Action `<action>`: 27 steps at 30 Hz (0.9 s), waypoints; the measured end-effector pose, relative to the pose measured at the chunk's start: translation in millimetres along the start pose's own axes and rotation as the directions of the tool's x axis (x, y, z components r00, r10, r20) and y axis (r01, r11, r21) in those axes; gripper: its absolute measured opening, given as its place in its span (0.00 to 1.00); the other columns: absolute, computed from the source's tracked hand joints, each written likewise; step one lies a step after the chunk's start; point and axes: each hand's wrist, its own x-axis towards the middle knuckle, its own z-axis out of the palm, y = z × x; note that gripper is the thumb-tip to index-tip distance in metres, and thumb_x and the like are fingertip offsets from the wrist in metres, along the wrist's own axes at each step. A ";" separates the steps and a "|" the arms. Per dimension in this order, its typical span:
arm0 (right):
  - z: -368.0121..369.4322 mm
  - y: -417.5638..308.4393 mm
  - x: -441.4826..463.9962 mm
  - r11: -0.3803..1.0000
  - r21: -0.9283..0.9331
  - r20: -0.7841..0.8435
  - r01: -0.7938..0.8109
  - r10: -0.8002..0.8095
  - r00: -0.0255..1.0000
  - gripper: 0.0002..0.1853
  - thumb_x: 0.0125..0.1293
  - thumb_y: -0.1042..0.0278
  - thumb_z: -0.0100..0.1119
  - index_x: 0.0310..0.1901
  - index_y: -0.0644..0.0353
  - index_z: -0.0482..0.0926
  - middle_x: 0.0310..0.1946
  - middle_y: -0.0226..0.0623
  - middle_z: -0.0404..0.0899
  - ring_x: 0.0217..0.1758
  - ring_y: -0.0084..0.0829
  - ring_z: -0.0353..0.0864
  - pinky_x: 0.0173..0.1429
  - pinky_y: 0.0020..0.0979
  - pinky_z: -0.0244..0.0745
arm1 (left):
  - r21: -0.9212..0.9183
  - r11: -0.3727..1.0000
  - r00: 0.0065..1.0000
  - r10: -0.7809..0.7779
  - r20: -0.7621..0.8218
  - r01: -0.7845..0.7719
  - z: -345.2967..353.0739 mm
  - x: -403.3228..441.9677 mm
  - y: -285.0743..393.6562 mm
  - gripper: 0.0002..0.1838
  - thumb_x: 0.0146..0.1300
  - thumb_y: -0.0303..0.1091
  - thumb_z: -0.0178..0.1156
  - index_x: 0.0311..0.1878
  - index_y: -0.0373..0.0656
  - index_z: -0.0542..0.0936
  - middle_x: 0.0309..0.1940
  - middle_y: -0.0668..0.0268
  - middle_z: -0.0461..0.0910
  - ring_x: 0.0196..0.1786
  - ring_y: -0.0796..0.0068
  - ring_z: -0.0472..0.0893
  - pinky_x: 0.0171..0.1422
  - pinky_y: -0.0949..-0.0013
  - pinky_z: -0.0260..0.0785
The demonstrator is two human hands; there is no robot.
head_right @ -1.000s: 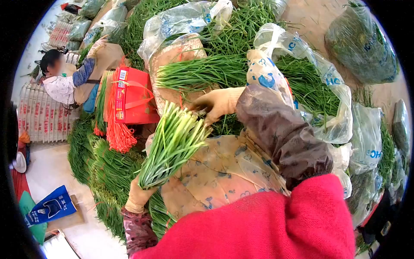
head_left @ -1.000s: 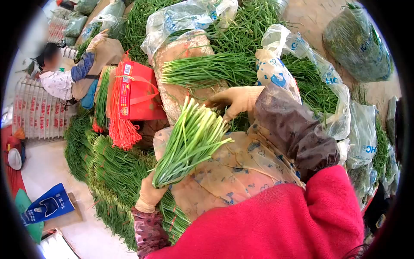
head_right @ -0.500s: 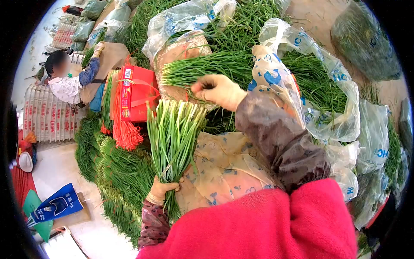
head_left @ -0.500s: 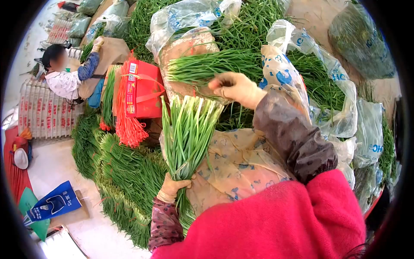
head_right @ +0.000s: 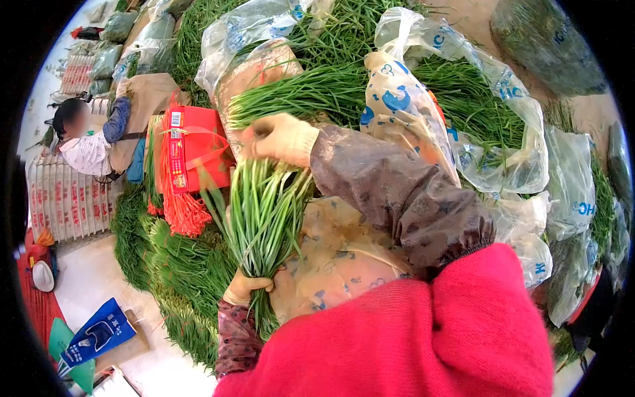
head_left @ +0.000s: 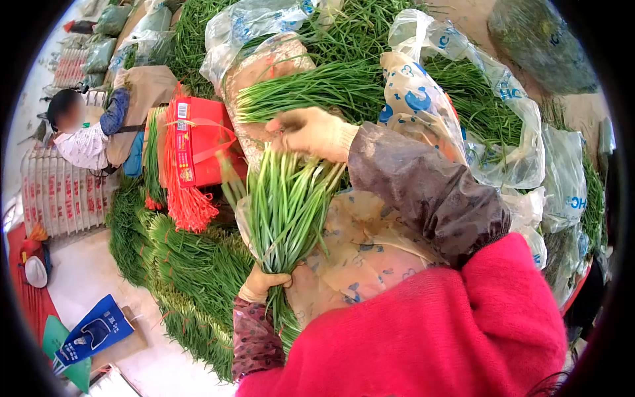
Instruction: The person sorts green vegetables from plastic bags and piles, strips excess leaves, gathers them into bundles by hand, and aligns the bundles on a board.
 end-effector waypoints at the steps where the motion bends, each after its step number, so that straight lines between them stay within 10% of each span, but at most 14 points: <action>1: -5.1 -7.4 0.1 0.982 -0.188 -0.114 -0.032 0.010 0.993 0.22 0.58 0.60 0.67 0.52 0.62 0.80 0.34 0.33 0.81 0.37 0.20 0.77 0.42 0.25 0.73 | 0.027 1.000 1.000 0.004 0.015 -0.004 -2.1 2.3 -2.0 0.33 0.45 0.15 0.63 0.61 0.33 0.71 0.44 0.51 0.82 0.31 0.68 0.79 0.32 0.67 0.71; 4: -26.5 -22.6 -3.8 0.992 -0.094 -0.368 0.081 -0.110 0.923 0.19 0.62 0.54 0.62 0.45 0.61 0.82 0.32 0.31 0.82 0.37 0.20 0.78 0.45 0.26 0.73 | 0.036 0.999 1.000 -0.016 0.025 0.015 3.0 5.0 4.7 0.33 0.44 0.15 0.64 0.59 0.32 0.72 0.44 0.52 0.82 0.32 0.68 0.79 0.32 0.67 0.71; 5: -35.9 -23.6 0.3 0.953 -0.248 -0.341 0.175 -0.255 0.905 0.19 0.62 0.53 0.62 0.44 0.63 0.82 0.32 0.31 0.82 0.37 0.19 0.78 0.45 0.26 0.74 | 0.046 0.999 0.999 -0.029 0.026 0.028 3.1 3.3 6.0 0.32 0.44 0.14 0.64 0.59 0.32 0.73 0.43 0.52 0.82 0.32 0.68 0.79 0.31 0.67 0.71; 7: -48.5 -39.6 -14.6 0.942 -0.336 -0.160 0.005 -0.063 0.985 0.17 0.65 0.58 0.63 0.50 0.61 0.79 0.35 0.27 0.81 0.33 0.13 0.73 0.35 0.18 0.68 | 0.020 1.000 1.000 -0.017 -0.006 0.017 3.2 3.0 3.3 0.33 0.43 0.14 0.64 0.58 0.31 0.73 0.43 0.52 0.82 0.31 0.68 0.79 0.32 0.67 0.72; 13: -35.7 -9.4 -31.3 0.788 -0.614 0.185 0.053 0.078 0.980 0.35 0.57 0.64 0.67 0.66 0.66 0.67 0.40 0.43 0.82 0.40 0.26 0.80 0.48 0.28 0.75 | 0.022 1.000 1.000 0.007 -0.021 -0.007 10.5 3.6 9.1 0.31 0.45 0.14 0.65 0.57 0.31 0.73 0.41 0.53 0.82 0.30 0.68 0.79 0.33 0.67 0.74; 16: -26.1 4.9 -25.8 0.949 -0.313 0.118 0.035 0.002 0.993 0.27 0.55 0.74 0.64 0.59 0.65 0.74 0.36 0.34 0.83 0.41 0.20 0.79 0.48 0.25 0.73 | -0.015 1.000 1.000 0.003 0.021 -0.002 5.8 5.9 4.1 0.31 0.44 0.17 0.66 0.57 0.31 0.73 0.43 0.52 0.81 0.30 0.67 0.79 0.32 0.67 0.73; 17: -24.1 7.4 -25.6 0.976 -0.202 0.069 0.076 -0.063 0.996 0.24 0.53 0.64 0.66 0.53 0.60 0.79 0.28 0.33 0.81 0.36 0.22 0.78 0.44 0.28 0.73 | -0.062 0.998 1.000 0.000 0.027 0.002 7.1 5.8 5.8 0.31 0.44 0.18 0.66 0.57 0.31 0.73 0.44 0.52 0.81 0.29 0.67 0.79 0.32 0.66 0.73; 21: -43.8 -27.8 -27.4 0.964 -0.223 -0.197 0.145 -0.190 0.962 0.20 0.54 0.64 0.68 0.49 0.59 0.82 0.36 0.36 0.83 0.39 0.24 0.79 0.47 0.27 0.74 | -0.063 0.998 0.999 0.015 0.040 -0.013 -8.9 6.6 -3.7 0.29 0.46 0.25 0.70 0.55 0.29 0.75 0.41 0.55 0.81 0.27 0.68 0.77 0.30 0.66 0.70; 27: -109.8 -68.5 -46.4 0.880 -0.279 -0.591 0.384 -0.473 0.654 0.13 0.64 0.67 0.63 0.50 0.56 0.83 0.38 0.26 0.80 0.42 0.21 0.77 0.48 0.24 0.72 | -0.138 0.984 0.992 0.122 0.040 -0.115 -16.1 2.4 -16.0 0.32 0.45 0.32 0.69 0.56 0.28 0.75 0.46 0.52 0.81 0.25 0.68 0.75 0.30 0.66 0.68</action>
